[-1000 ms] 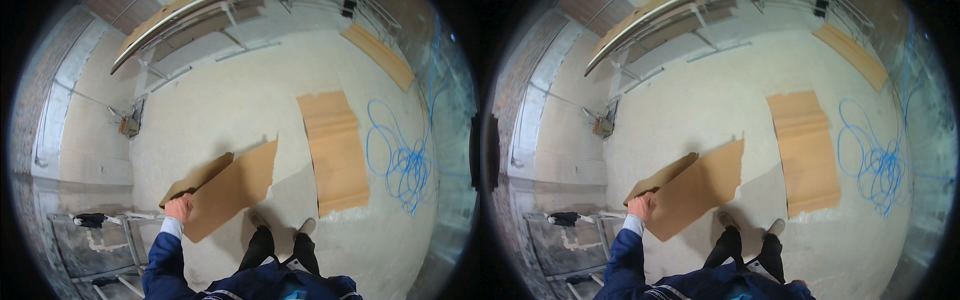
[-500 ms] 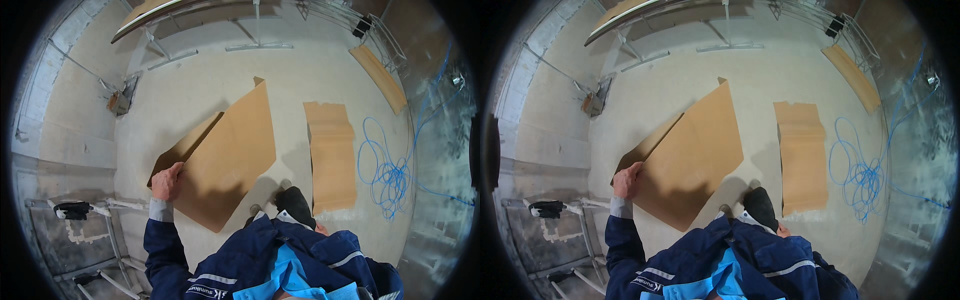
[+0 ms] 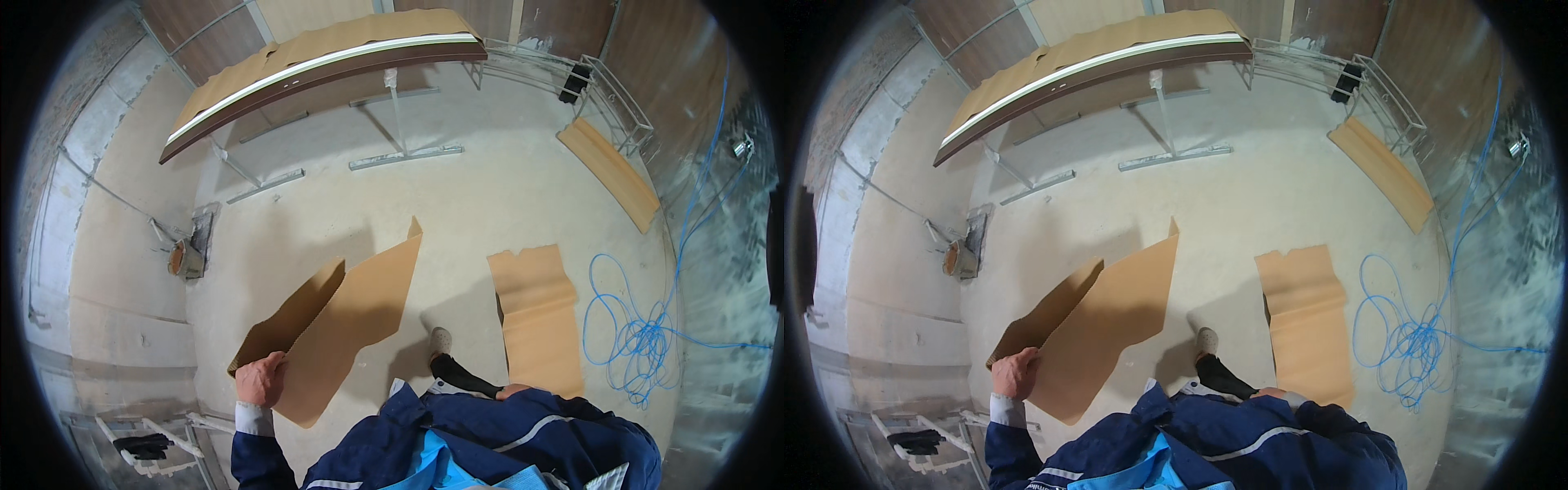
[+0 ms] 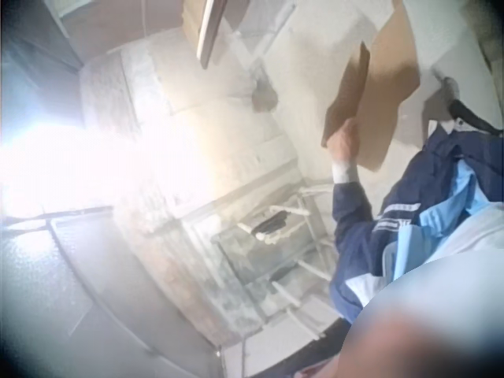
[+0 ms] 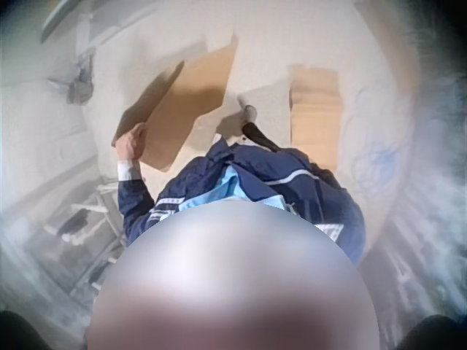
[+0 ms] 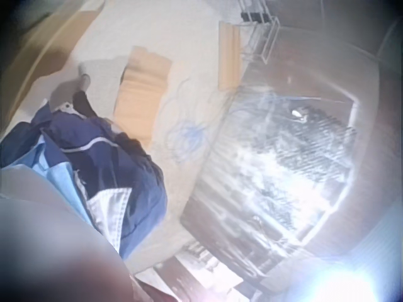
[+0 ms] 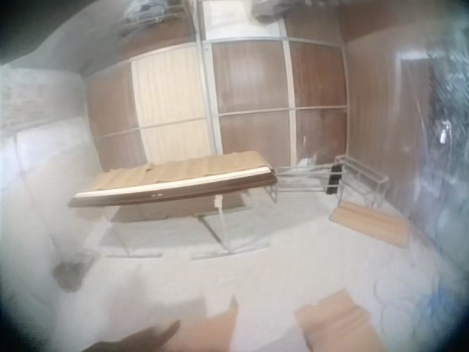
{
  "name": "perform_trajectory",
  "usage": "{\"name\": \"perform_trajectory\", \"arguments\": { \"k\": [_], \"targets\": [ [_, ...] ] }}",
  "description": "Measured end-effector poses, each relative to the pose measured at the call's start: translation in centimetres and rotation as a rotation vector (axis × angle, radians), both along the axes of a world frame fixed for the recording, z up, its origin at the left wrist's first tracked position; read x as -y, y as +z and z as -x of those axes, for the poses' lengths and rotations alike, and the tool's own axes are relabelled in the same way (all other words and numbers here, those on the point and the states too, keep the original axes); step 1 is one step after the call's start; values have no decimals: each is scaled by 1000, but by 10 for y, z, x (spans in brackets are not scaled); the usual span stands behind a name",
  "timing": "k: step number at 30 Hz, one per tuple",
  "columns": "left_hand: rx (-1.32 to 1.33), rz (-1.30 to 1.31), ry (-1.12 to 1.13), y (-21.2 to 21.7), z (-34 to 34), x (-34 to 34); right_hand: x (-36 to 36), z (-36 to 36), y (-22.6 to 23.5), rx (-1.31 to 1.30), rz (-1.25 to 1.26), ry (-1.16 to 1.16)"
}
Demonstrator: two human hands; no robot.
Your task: The person uses a green utility knife to cut a large piece of cardboard on the floor, then places the cut piece onto a curved wooden structure. They repeat the cutting and placement process with additional cardboard pieces, smoothing them onto the structure.
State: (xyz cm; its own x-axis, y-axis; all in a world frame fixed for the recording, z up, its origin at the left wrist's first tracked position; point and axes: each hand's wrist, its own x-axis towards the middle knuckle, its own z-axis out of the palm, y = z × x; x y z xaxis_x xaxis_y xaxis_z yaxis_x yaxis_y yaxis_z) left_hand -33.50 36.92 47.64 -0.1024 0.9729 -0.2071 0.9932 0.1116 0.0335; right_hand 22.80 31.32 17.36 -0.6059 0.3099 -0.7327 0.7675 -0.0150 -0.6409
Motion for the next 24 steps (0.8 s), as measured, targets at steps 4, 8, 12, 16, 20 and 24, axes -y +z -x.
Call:
{"name": "perform_trajectory", "arguments": {
  "k": [4,8,12,16,20,24],
  "targets": [
    [13,-52,-46,14,-5,-53,-57,3,17,-14,37,-134],
    [48,-63,-62,27,0,-112,-114,13,31,-24,57,-258],
    [132,-92,-98,30,6,-175,-180,19,40,-22,52,-439],
    [220,-110,-161,33,19,-250,-256,32,36,-117,165,-744],
    [238,-100,-216,39,21,-331,-338,42,27,-49,163,-732],
    [253,-52,-252,48,15,-394,-377,50,24,279,-502,-436]
  ]
}}
